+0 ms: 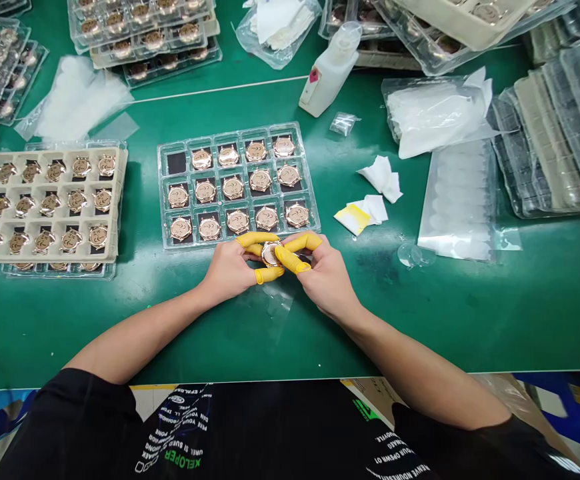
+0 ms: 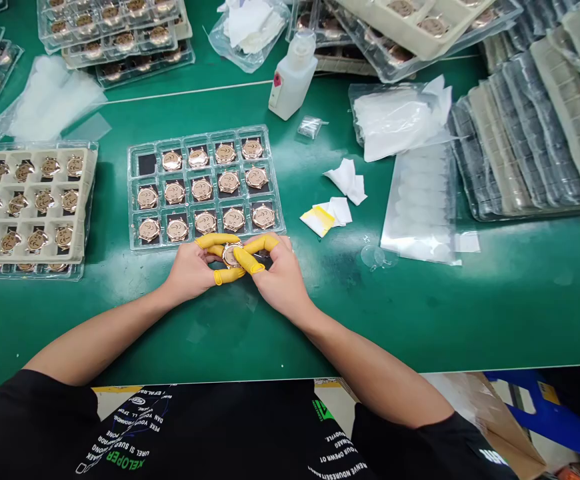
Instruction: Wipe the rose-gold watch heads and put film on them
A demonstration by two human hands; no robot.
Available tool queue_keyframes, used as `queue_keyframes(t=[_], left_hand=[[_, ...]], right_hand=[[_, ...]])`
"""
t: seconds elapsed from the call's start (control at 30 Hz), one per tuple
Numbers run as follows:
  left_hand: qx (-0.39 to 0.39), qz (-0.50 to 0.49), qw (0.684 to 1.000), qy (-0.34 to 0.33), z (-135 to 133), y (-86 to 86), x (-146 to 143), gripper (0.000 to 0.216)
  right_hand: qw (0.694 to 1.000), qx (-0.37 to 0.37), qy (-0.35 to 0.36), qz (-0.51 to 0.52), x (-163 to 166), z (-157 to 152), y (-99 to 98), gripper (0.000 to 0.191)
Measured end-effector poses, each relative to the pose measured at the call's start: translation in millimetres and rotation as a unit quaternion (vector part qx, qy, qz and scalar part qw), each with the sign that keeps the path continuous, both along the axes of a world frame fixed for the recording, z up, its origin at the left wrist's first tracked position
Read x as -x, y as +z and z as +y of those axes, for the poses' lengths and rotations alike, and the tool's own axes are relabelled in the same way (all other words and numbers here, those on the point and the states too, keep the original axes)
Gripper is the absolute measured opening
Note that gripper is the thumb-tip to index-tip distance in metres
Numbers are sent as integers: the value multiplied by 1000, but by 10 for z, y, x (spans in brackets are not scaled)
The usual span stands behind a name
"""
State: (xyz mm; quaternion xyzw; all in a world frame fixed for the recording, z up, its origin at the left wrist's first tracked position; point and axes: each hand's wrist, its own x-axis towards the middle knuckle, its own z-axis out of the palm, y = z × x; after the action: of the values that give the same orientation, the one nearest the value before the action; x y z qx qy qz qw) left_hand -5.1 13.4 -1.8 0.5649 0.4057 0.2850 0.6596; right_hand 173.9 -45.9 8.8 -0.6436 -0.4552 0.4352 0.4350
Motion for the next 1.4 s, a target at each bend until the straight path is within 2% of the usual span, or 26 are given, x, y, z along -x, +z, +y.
queue_keyframes(t=[0.17,0.3,0.37,0.4,0.47,0.57,0.63,0.7,0.73,0.8,0.87,0.9,0.97,1.03,1.13,1.2,1.3,1.33,1.4], left_hand=[[0,-6,1000,0,4,-4,-5,59],[1,-4,1000,11,2,2,-13,59],[3,-1,1000,14,0,5,-14,60],[3,0,1000,15,-1,6,-14,60],[4,-1,1000,12,-2,5,-14,61],[8,-4,1000,7,-2,4,-11,60],[7,-7,1000,5,-2,4,-8,60],[3,-5,1000,5,-3,7,-5,60],[2,-3,1000,5,-4,9,-3,59],[0,-2,1000,6,-3,11,-1,59],[0,-4,1000,6,0,12,-1,59],[1,-6,1000,5,1,13,-1,60],[0,-5,1000,4,4,13,-2,60],[-1,-2,1000,5,4,14,-2,61],[1,5,1000,6,0,12,-2,61],[4,6,1000,7,-3,10,-2,61],[1,5,1000,10,-6,9,-4,60],[-3,7,1000,10,-8,10,-6,60],[-10,13,1000,7,-13,13,-8,59]], right_hand=[[999,-22,10,-39,-11,-2,-7,30],[980,-135,-81,-125,-321,89,105,28],[966,-156,-95,-183,-543,148,174,26],[963,-142,-67,-218,-641,173,199,25],[951,-90,45,-291,-781,203,222,25],[905,-27,209,-369,-882,194,226,15],[878,-14,265,-397,-959,165,253,13],[869,-29,297,-394,-1083,142,307,15],[875,-41,284,-390,-1152,138,332,18],[893,-57,184,-407,-1264,150,346,29],[883,-48,67,-462,-1303,181,288,41],[869,-36,38,-492,-1295,198,236,43],[844,-15,41,-534,-1252,226,121,43],[837,-9,50,-545,-1225,241,42,40],[846,-16,47,-531,-1266,244,57,31],[868,-7,28,-495,-1291,240,132,23],[936,-45,-14,-350,-1152,217,258,27],[955,-75,-6,-287,-1044,202,290,29],[969,-131,47,-204,-771,163,325,27]])
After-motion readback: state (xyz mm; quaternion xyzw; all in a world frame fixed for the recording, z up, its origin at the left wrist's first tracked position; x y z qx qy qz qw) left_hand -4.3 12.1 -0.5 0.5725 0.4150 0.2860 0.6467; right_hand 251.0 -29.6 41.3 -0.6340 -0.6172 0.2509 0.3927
